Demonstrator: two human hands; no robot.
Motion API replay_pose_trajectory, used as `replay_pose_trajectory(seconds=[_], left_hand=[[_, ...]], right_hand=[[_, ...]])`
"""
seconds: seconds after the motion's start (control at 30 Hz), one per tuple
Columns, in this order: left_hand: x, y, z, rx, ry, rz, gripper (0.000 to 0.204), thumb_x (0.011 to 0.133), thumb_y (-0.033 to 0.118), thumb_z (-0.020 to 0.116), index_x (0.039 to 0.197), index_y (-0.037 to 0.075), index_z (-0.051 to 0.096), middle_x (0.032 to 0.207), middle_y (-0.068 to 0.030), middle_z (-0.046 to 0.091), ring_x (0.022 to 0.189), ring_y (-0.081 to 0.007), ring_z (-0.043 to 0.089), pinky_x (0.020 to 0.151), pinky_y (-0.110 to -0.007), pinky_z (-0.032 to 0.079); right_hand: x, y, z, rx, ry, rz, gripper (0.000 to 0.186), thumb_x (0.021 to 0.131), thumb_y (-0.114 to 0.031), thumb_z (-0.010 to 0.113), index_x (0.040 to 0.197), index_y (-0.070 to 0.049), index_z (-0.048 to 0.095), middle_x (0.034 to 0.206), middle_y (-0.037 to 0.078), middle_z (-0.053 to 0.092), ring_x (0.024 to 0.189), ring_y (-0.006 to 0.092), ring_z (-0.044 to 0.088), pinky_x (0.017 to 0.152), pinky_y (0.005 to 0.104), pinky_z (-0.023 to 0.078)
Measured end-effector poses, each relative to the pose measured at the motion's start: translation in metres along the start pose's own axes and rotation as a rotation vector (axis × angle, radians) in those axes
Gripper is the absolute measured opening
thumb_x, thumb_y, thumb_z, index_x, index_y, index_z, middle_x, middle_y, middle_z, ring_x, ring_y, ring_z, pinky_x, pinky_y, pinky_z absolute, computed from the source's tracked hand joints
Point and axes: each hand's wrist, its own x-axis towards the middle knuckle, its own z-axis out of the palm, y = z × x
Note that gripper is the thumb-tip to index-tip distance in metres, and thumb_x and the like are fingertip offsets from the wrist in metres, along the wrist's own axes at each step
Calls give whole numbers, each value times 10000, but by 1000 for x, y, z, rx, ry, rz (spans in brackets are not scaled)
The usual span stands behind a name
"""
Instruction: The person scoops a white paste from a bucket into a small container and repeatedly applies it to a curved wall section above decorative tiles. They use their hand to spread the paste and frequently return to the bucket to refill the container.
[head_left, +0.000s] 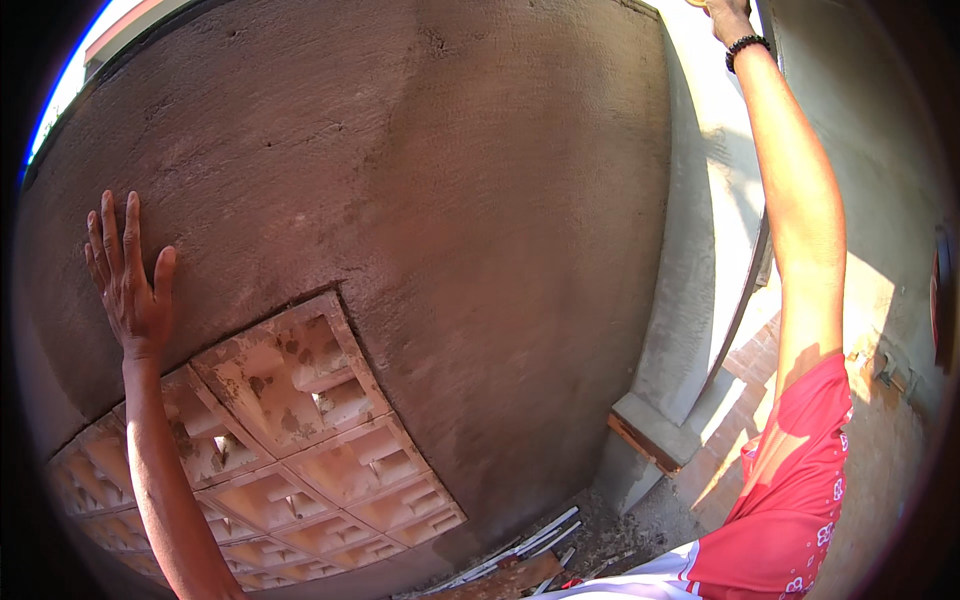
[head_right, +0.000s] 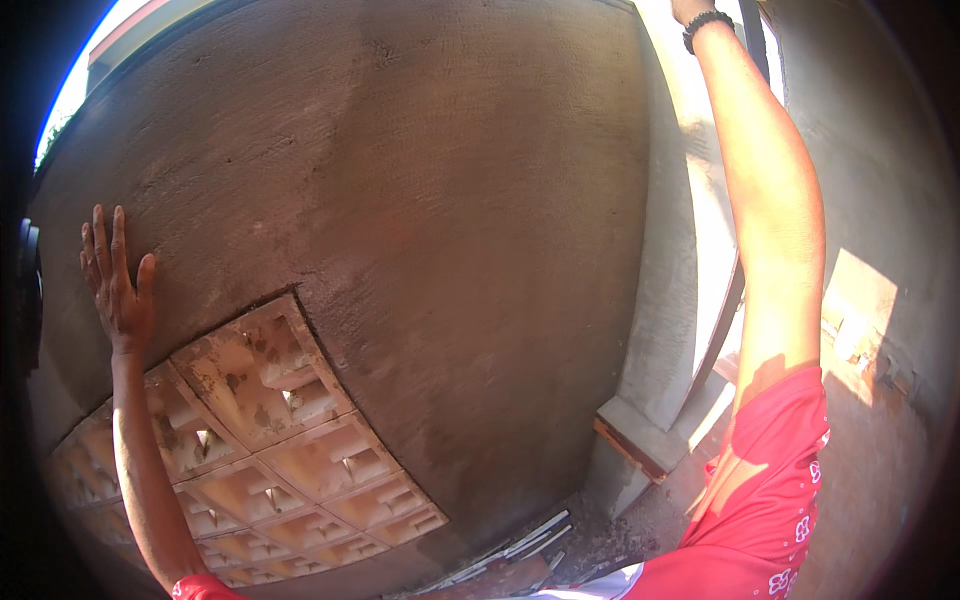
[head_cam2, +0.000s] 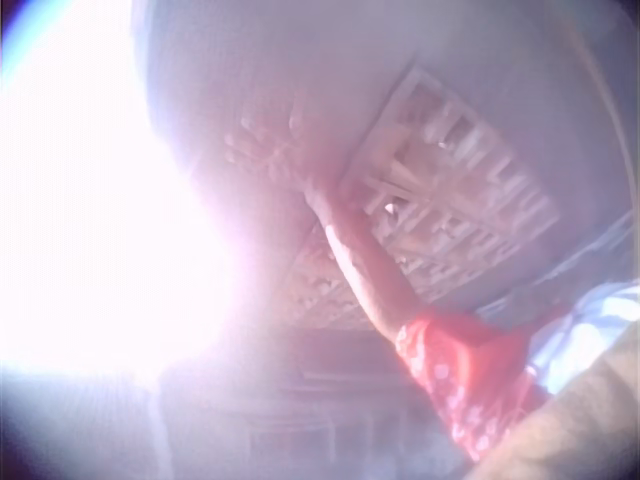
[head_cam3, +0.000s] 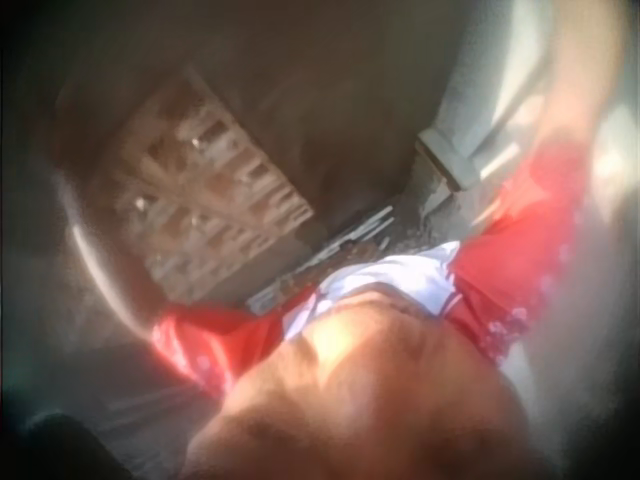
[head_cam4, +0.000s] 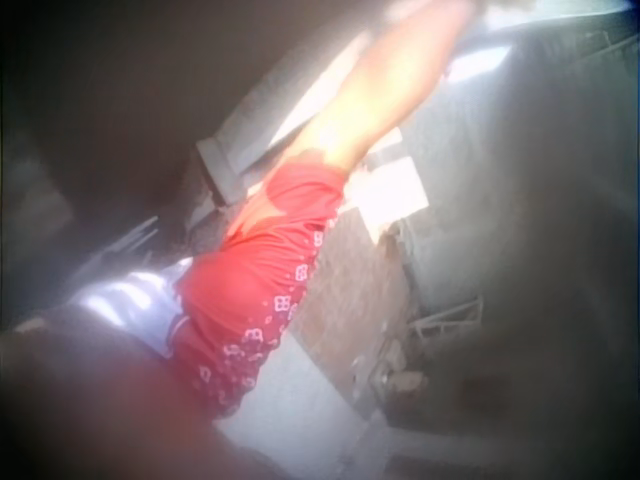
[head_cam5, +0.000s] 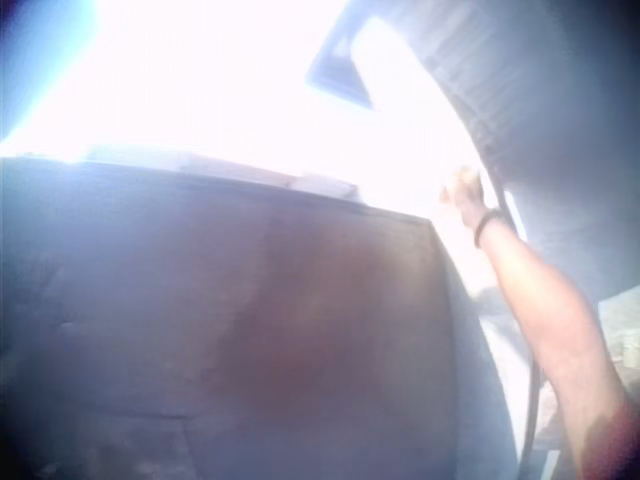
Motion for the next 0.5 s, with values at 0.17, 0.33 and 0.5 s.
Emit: replay_pose_trajectory(seconds=[0.17,0.33,0.5], left_hand=[[-1,4,-4,-5,-7,24,577,983,435,422,1511,238,299,1589,-20,221,1480,-243,134,1209,-459,90],[9,7,-9,-17,-11,37,586,982,497,383,1512,266,285,1592,-13,207,1481,-239,128,1209,-468,92],[5,7,-4,9,-15,67,574,992,515,350,1511,280,281,1586,-7,219,1477,-240,145,1208,-465,117]], right_hand=[[41,41,4,-1101,-420,-357,285,786,-344,629,824,-62,654,887,148,676,883,298,647,752,476,508],[16,58,43,-1263,-334,-152,303,808,-358,605,954,-97,653,1094,179,656,1070,373,597,915,445,478],[-36,34,60,-693,10,350,474,860,-359,576,1260,-107,535,1143,205,633,1079,389,591,979,474,444]])
